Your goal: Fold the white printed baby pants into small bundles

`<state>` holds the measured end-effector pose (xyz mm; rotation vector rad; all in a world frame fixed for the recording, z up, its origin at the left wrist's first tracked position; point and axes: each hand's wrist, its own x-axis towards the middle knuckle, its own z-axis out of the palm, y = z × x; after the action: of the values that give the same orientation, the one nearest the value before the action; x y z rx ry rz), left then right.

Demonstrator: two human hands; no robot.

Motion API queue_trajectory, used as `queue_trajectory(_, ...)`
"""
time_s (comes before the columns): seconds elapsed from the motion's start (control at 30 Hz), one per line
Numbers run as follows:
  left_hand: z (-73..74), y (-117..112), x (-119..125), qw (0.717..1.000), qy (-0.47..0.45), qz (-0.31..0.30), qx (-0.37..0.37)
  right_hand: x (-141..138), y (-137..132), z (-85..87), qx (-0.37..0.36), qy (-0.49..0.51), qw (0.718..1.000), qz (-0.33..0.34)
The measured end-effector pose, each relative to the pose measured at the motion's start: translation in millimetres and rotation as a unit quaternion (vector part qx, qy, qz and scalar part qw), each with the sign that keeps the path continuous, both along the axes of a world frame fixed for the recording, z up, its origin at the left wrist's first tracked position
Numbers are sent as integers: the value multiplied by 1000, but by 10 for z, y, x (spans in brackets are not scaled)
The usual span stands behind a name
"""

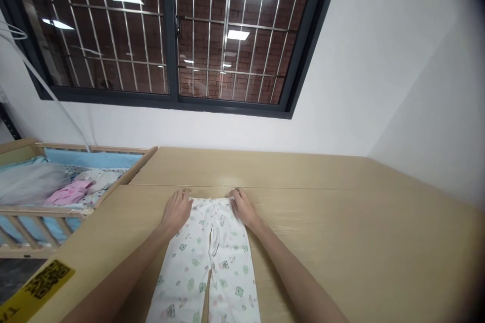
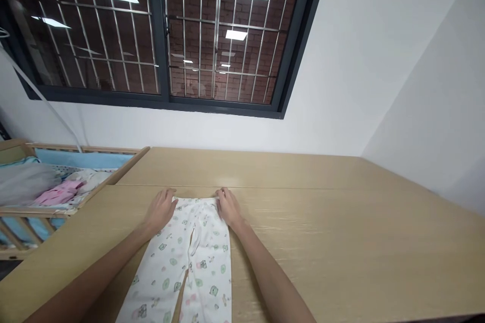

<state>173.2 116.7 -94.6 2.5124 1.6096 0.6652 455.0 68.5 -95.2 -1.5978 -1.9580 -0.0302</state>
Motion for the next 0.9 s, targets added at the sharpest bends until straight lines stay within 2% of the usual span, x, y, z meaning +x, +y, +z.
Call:
queue_trajectory(0.13,-106,-234,-25,995,26,-92,9,17,-116,50,-31,-52,997,56)
queue_trajectory(0.2,-198,-266,-56,993,40,-111,-4,46,-141,33,-42,-67,994,76)
queue_trajectory(0.3,-309,-152,-90,992,56,-110,-30,115,-105,-31,-53,-90,991,87)
queue_trajectory(0.37,-332,-9,-96,992,62,-105,-43,171,-42,-65,-72,-106,988,88)
queue_trajectory(0.57,-257,302,-30,990,73,-99,-69,330,180,-11,-141,-110,981,79)
queue_trajectory(0.77,-200,361,93,989,79,-98,-78,417,332,105,-161,-133,975,73)
queue_trajectory(0.9,-21,302,200,990,64,-103,-71,425,398,203,-176,-161,970,46)
